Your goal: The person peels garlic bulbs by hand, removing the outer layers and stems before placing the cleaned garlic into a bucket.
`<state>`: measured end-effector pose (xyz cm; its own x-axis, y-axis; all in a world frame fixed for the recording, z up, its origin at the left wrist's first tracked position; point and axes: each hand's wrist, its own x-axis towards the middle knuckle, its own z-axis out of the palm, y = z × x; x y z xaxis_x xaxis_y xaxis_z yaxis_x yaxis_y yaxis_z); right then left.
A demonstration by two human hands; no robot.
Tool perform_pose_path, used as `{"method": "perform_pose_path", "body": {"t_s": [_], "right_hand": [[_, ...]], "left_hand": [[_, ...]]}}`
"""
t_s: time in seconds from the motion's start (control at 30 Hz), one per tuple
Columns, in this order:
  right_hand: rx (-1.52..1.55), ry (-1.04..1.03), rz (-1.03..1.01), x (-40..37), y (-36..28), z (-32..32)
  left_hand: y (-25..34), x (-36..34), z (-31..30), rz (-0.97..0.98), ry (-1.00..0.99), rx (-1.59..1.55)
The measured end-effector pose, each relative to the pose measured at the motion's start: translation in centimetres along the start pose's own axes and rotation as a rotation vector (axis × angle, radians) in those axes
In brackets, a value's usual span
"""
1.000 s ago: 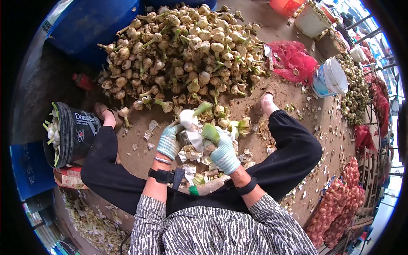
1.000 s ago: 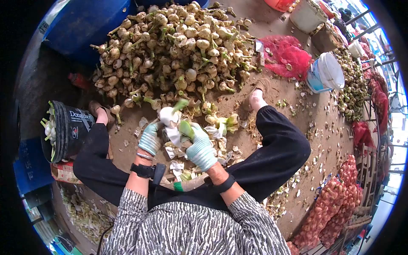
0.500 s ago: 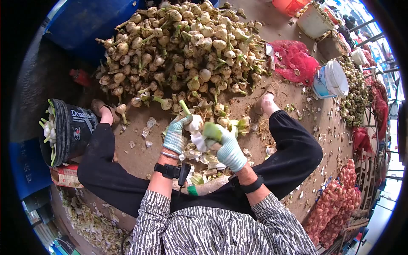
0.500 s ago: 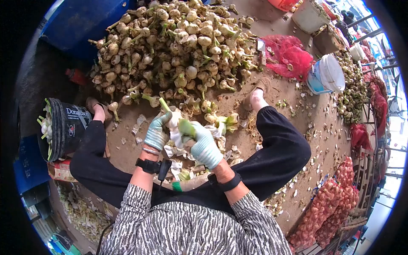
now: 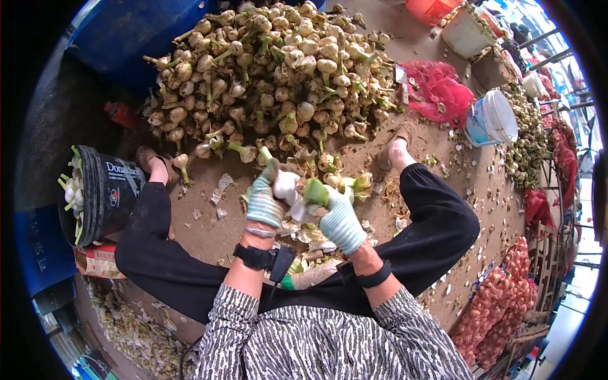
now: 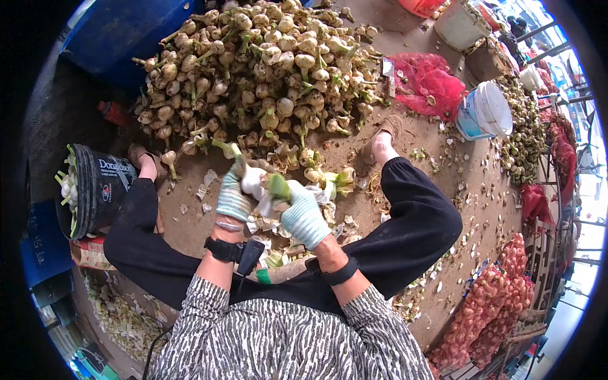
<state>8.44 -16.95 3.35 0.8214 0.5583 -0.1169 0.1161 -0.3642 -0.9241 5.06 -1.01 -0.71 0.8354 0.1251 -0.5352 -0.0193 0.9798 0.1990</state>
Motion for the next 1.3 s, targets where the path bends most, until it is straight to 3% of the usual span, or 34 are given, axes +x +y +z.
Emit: {"method": "perform_pose_path", "body": {"t_s": [0.03, 0.07, 0.1, 0.17, 0.23, 0.3, 0.37, 0.43, 0.5, 0.57, 0.63, 0.67, 0.77, 0.83, 0.87, 0.97, 1.07, 1.1, 1.13, 1.17, 1.23, 1.27, 1.3], "right_hand": [[0.054, -0.016, 0.174, 0.2, 2.4, -0.3], [-0.088, -0.047, 0.241, 0.0, 2.6, -1.5], [-0.229, -0.077, 0.307, -0.4, 2.8, -2.5], [-0.867, -0.617, 0.539, -1.4, 4.7, -2.6], [-0.873, -0.803, 0.417, -2.5, 6.3, -1.5], [-0.911, -0.802, 0.387, -2.1, 6.6, -1.2], [-0.889, -0.542, 0.286, -0.9, 4.1, -1.5], [-0.573, -0.189, -0.044, -0.2, 3.6, -0.7], [-0.116, -0.088, 0.052, 0.9, 1.6, 0.6], [0.422, -0.038, 0.337, 1.1, 0.8, 2.5], [0.471, 0.112, 0.273, 1.2, 3.3, 4.4], [0.475, 0.110, 0.279, 0.9, 5.0, 4.8], [-0.300, -0.107, 0.374, -1.3, 7.7, 3.5], [-0.454, -0.231, 0.266, -2.8, 8.3, 2.9], [-0.453, -0.238, 0.268, -2.9, 8.0, 2.9], [-0.311, -0.304, 0.274, -1.4, 6.7, 2.3], [-0.562, -0.584, 0.321, -0.8, 5.8, 1.2], [-0.560, -0.582, 0.329, -1.4, 7.2, 1.2], [-0.579, -0.431, 0.247, -2.2, 9.7, 1.3], [-0.596, -0.279, 0.161, -1.9, 9.3, 0.9], [-0.599, -0.235, 0.633, 2.4, 7.7, -2.1], [-0.580, -0.061, 0.611, 3.2, 9.0, -2.3], [-0.555, 0.113, 0.585, 4.1, 10.8, -2.1]], "left_hand": [[0.4, -0.1, 0.4, 0.098, -0.040, 0.057], [1.4, -0.6, 1.3, 0.210, 0.063, 0.055], [2.0, -1.2, 2.2, 0.223, 0.036, -0.064], [4.1, -1.0, 0.6, 0.188, -0.001, -0.140], [4.4, -0.7, 0.3, 0.196, 0.065, -0.162], [4.1, -0.4, 0.0, 0.164, 0.095, -0.118], [3.1, -0.5, -0.4, 0.204, -0.004, 0.035], [1.9, -0.5, -0.7, 0.228, 0.148, 0.191], [0.1, -0.2, -0.4, 0.307, 0.128, 0.259], [-1.1, -0.1, -0.6, 0.291, 0.106, 0.391], [-1.5, -0.1, -1.0, 0.296, 0.167, 0.399], [-1.3, -0.7, -0.7, 0.245, 0.147, 0.267], [-0.5, -0.9, -0.4, 0.168, 0.045, 0.002], [0.4, -1.4, 1.1, 0.211, -0.007, 0.022], [0.9, -0.9, 0.5, 0.127, -0.006, 0.008], [0.7, 0.0, -0.3, 0.150, 0.057, 0.051], [0.4, 0.1, -1.7, 0.069, 0.092, 0.083], [0.0, 0.4, -2.4, 0.032, 0.112, 0.107], [-0.5, 1.0, -3.3, 0.049, 0.238, 0.078], [-0.9, 1.4, -4.6, 0.046, 0.237, 0.080], [-1.2, 1.3, -7.1, -0.086, 0.231, 0.093], [-1.8, 1.3, -7.4, -0.091, 0.383, 0.079], [-2.3, 1.2, -8.4, -0.101, 0.369, 0.138]]}}
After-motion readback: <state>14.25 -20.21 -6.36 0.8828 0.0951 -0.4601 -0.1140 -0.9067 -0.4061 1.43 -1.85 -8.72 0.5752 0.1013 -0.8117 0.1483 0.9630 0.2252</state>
